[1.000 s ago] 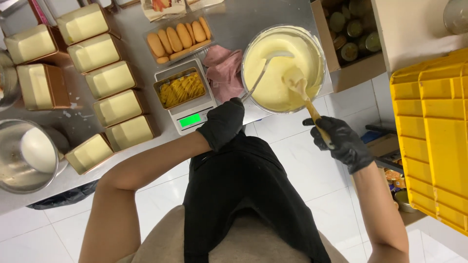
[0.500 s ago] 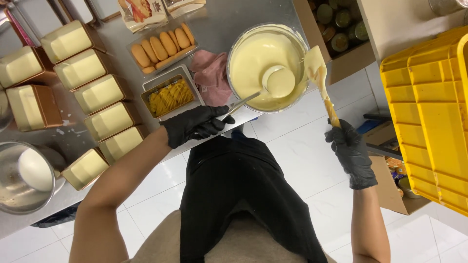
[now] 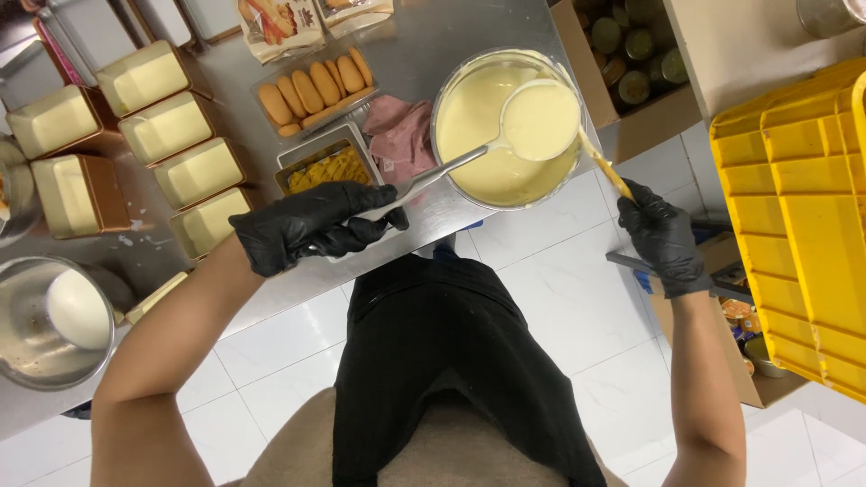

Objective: Fill small rectangular containers with a cream mixture and weigh them on a scale.

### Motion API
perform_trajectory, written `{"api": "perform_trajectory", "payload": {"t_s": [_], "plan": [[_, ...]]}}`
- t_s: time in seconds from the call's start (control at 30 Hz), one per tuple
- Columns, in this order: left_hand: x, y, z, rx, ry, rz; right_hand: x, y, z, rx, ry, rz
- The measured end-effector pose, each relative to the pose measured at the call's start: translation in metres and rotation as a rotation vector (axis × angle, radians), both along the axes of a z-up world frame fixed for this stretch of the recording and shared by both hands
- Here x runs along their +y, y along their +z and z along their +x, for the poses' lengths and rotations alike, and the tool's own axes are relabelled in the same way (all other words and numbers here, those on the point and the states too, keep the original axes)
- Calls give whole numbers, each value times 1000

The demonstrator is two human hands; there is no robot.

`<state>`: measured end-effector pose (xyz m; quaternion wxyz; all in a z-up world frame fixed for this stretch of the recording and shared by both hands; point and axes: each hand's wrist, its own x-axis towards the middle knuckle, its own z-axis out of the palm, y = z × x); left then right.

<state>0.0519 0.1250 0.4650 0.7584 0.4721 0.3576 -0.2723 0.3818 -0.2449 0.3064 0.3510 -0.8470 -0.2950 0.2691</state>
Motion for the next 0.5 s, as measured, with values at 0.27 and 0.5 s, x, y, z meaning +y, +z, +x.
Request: {"api": "perform_trajectory", "payload": {"t_s": [0.27, 0.5], "plan": [[15, -32, 0, -95, -5, 14, 3, -23, 31, -11, 86, 105], [18, -35, 8, -1, 14, -76, 7, -15, 34, 130, 49, 77]]}}
